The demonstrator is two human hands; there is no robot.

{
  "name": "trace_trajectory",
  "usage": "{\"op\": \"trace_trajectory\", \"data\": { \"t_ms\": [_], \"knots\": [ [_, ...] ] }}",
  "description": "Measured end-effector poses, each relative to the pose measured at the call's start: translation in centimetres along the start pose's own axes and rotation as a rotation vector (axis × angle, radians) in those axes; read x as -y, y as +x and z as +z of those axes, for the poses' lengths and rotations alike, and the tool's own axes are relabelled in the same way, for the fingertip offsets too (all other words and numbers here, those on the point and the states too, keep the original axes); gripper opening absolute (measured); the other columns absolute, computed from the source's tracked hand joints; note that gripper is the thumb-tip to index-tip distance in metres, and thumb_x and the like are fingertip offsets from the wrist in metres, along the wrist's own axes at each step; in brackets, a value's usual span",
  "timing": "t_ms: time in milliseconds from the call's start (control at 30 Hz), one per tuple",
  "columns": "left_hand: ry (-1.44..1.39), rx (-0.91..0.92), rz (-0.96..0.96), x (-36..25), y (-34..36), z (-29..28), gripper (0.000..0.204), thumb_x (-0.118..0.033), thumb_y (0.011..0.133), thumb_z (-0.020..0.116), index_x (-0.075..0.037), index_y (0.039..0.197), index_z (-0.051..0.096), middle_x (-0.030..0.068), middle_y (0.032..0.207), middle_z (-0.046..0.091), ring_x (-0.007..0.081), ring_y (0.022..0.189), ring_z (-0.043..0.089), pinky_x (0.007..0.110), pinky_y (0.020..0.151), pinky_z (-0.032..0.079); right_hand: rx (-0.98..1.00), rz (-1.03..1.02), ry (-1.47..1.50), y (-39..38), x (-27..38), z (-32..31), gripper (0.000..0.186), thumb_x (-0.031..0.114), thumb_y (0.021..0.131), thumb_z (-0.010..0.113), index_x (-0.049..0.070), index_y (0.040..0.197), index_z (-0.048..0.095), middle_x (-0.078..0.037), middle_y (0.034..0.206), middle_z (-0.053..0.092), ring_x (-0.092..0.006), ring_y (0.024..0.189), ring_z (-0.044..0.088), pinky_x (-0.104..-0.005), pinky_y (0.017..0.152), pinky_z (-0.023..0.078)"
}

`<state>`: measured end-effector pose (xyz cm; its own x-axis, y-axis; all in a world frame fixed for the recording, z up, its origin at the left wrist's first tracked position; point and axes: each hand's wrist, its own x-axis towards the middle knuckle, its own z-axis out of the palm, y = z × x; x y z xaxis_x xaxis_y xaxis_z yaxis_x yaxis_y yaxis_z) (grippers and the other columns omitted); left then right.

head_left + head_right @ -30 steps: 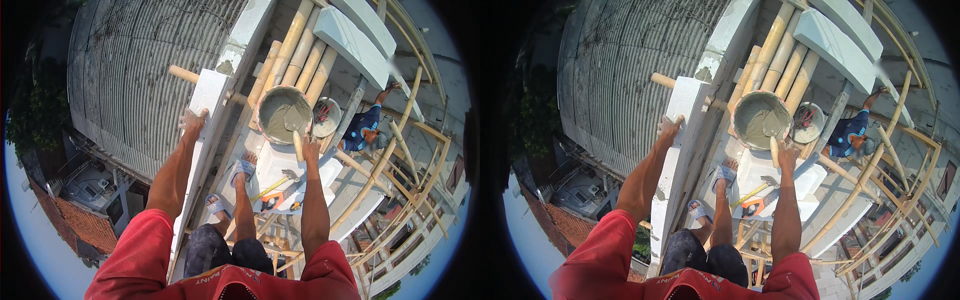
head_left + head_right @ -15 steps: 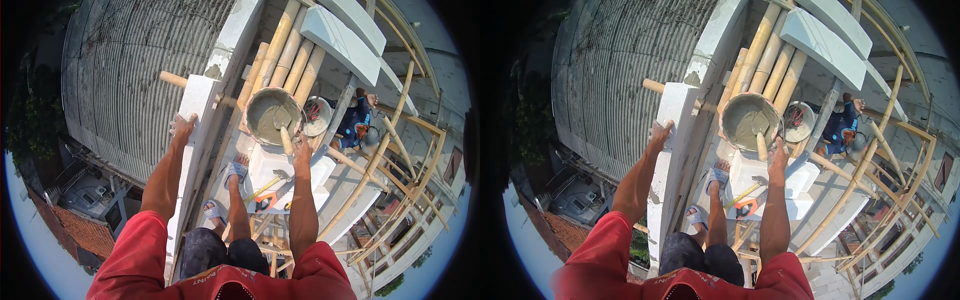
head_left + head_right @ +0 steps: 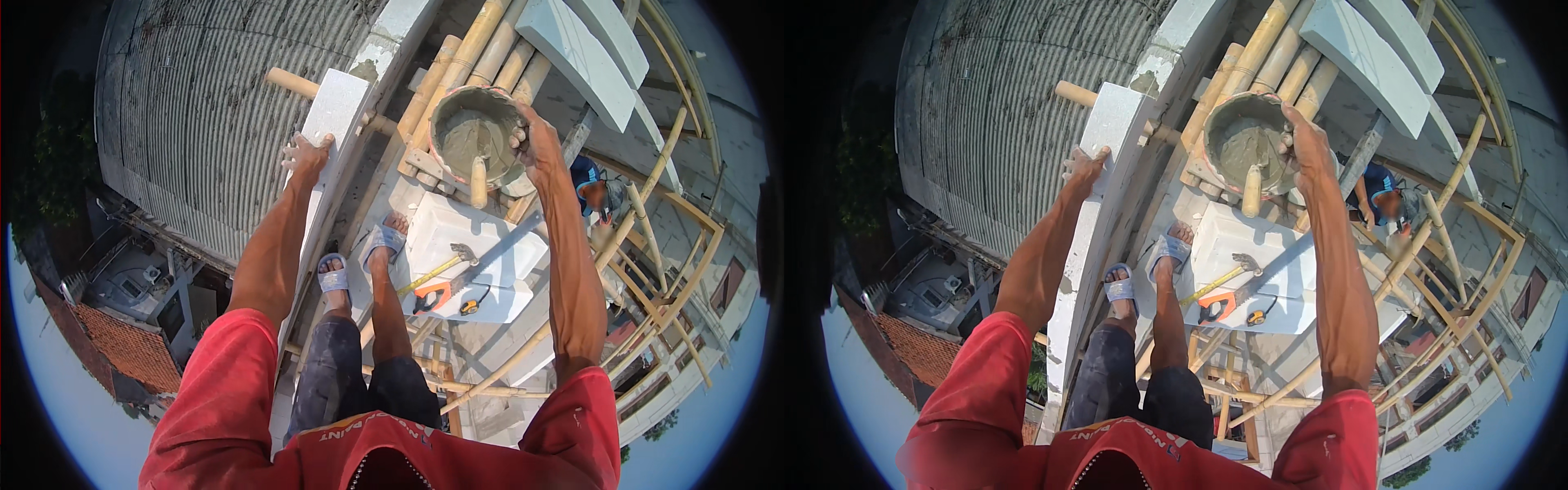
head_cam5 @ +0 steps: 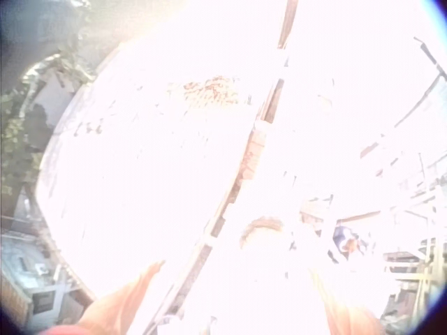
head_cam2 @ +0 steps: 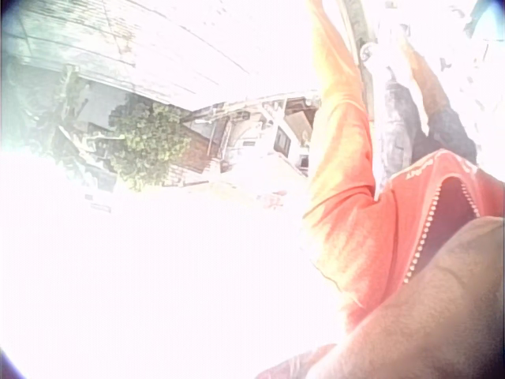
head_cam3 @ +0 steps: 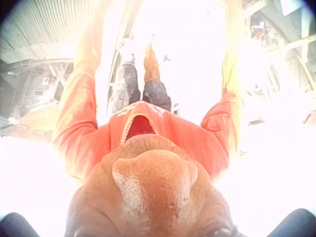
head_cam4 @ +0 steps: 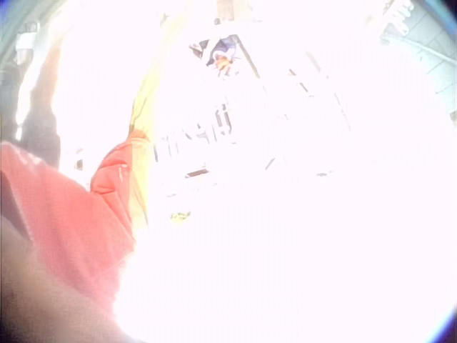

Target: The person applies mortar to a wall using a trowel, positions a lightweight concrete block, and uses a hammer to align it.

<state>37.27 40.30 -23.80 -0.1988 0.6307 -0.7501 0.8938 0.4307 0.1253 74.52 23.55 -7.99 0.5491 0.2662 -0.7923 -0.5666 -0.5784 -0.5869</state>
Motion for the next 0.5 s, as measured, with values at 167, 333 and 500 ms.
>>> {"op": "trace_trajectory", "data": {
  "t_ms": [167, 333, 500],
  "knots": [
    [0.012, -0.041, -0.011, 0.0, 0.7, -0.2, 0.111, -0.07, 0.081, 0.067, -0.016, 0.16, 0.011, 0.0334, 0.161, 0.001, 0.0591, 0.146, -0.003, 0.067, 0.116, 0.017, 0.016, -0.164, -0.518, 3.4, 5.9, -3.0, 0.04, 0.04, 0.093, 0.065, 0.0, 0.099, 0.071, 0.0, 0.075, 0.06, -0.0115, 0.069, 0.056, -0.0298, 0.069, 0.047],
    [0.039, -0.038, -0.034, 0.0, 0.6, 0.1, 0.112, -0.07, 0.08, 0.067, -0.016, 0.16, 0.011, 0.033, 0.161, 0.0, 0.059, 0.146, -0.004, 0.067, 0.117, 0.016, 0.043, -0.331, -0.809, 6.2, 5.1, -3.2, 0.044, 0.038, 0.095, 0.059, -0.004, 0.102, 0.07, -0.016, 0.098, 0.071, -0.0271, 0.088, 0.065, -0.0404, 0.082, 0.048],
    [0.0, -0.04, -0.027, 2.8, 3.7, 0.6, 0.116, -0.072, 0.079, 0.068, -0.017, 0.16, 0.007, 0.0312, 0.162, 0.001, 0.0584, 0.146, 0.0, 0.068, 0.116, 0.019, 0.077, -0.502, -1.013, 14.3, 4.0, -3.2, 0.05, 0.044, 0.094, 0.055, -0.003, 0.104, 0.069, -0.024, 0.098, 0.071, -0.036, 0.092, 0.068, -0.0442, 0.082, 0.049]
  ]
}}
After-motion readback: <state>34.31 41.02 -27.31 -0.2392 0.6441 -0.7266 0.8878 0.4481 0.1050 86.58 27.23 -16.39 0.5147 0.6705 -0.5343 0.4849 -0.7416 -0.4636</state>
